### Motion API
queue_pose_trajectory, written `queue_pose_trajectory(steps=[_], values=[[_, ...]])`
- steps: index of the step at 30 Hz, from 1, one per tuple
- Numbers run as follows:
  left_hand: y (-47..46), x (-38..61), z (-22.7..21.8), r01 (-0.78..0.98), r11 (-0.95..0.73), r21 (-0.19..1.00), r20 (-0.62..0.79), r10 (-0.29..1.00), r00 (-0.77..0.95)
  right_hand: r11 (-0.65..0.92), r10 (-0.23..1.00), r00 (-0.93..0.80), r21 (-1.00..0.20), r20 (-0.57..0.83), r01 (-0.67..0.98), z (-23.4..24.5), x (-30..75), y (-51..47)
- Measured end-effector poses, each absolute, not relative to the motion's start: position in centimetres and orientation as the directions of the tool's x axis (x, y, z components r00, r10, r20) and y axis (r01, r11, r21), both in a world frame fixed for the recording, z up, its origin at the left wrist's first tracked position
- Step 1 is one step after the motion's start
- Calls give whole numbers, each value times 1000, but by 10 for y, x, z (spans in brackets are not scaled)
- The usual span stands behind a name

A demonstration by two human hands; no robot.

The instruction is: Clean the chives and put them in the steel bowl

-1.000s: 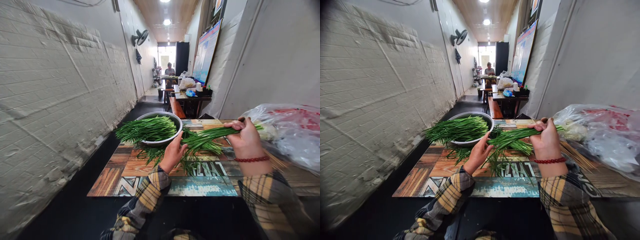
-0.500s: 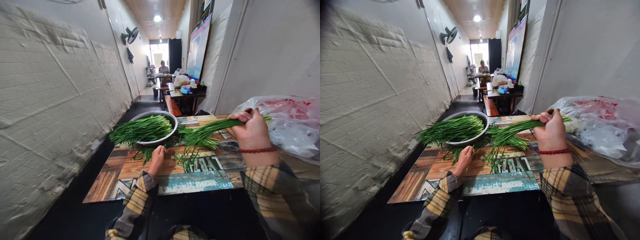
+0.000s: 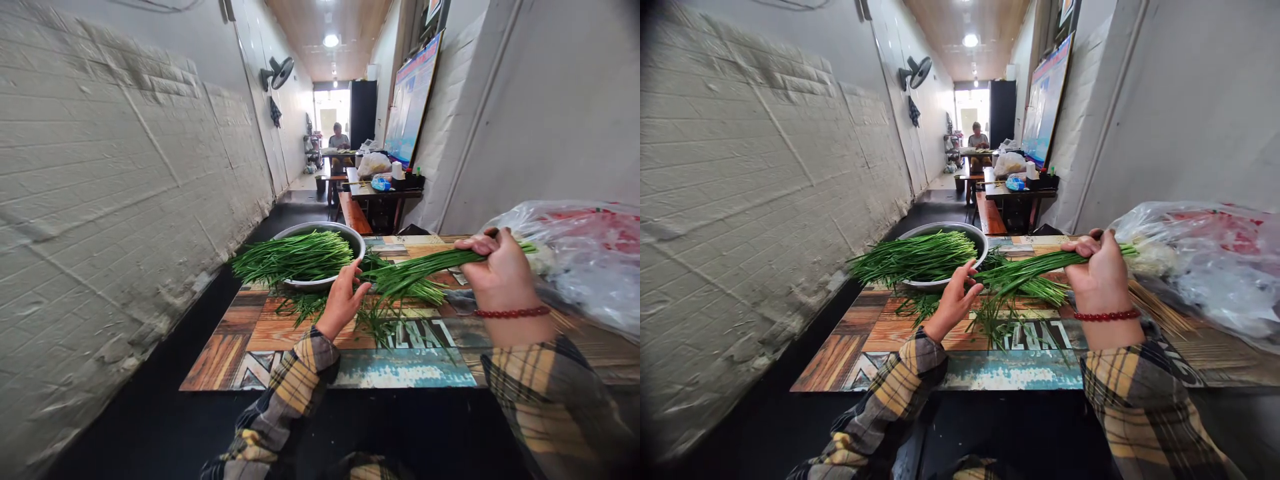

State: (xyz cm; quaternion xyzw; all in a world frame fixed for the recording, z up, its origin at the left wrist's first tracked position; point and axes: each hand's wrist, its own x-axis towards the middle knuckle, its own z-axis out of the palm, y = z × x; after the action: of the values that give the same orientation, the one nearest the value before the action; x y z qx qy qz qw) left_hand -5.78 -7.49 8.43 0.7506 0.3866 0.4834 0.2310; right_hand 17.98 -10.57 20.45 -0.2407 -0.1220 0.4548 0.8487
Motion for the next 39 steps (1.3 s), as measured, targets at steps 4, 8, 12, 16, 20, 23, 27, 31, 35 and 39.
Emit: queue_pose_trajectory(steps=[4,8,12,16,20,23,27,31,35,39], values=[[-71,-54,78,344,-553,759,451,827,335,476,830,558,-515,-7,-713,206,174,-106],[-71,-66,64,162,-341,926,319,937,145,479,830,557,-495,-14,-725,207,174,-107],[-76,-79,50,104,-209,972,205,977,53,524,791,611,-479,-34,-704,212,176,-108],[-78,-79,44,182,-259,949,251,966,69,511,801,597,-471,-44,-719,214,173,-107],[-79,-83,47,247,-300,922,335,935,-115,506,814,579,-448,-35,-737,211,171,-104],[-92,-85,58,143,-303,942,327,926,-188,509,817,576,-442,-19,-738,210,169,-101],[-127,-74,76,5,-348,938,346,931,-113,514,814,581,-438,-22,-737,212,163,-100],[-155,-52,78,49,-310,949,288,923,256,508,819,574,-448,-14,-735,214,156,-100],[-158,-42,62,106,-293,950,219,871,440,516,808,589,-465,-15,-720,214,156,-102],[-141,-61,54,-109,-208,972,203,978,-52,509,814,581,-465,-15,-725,213,161,-105]])
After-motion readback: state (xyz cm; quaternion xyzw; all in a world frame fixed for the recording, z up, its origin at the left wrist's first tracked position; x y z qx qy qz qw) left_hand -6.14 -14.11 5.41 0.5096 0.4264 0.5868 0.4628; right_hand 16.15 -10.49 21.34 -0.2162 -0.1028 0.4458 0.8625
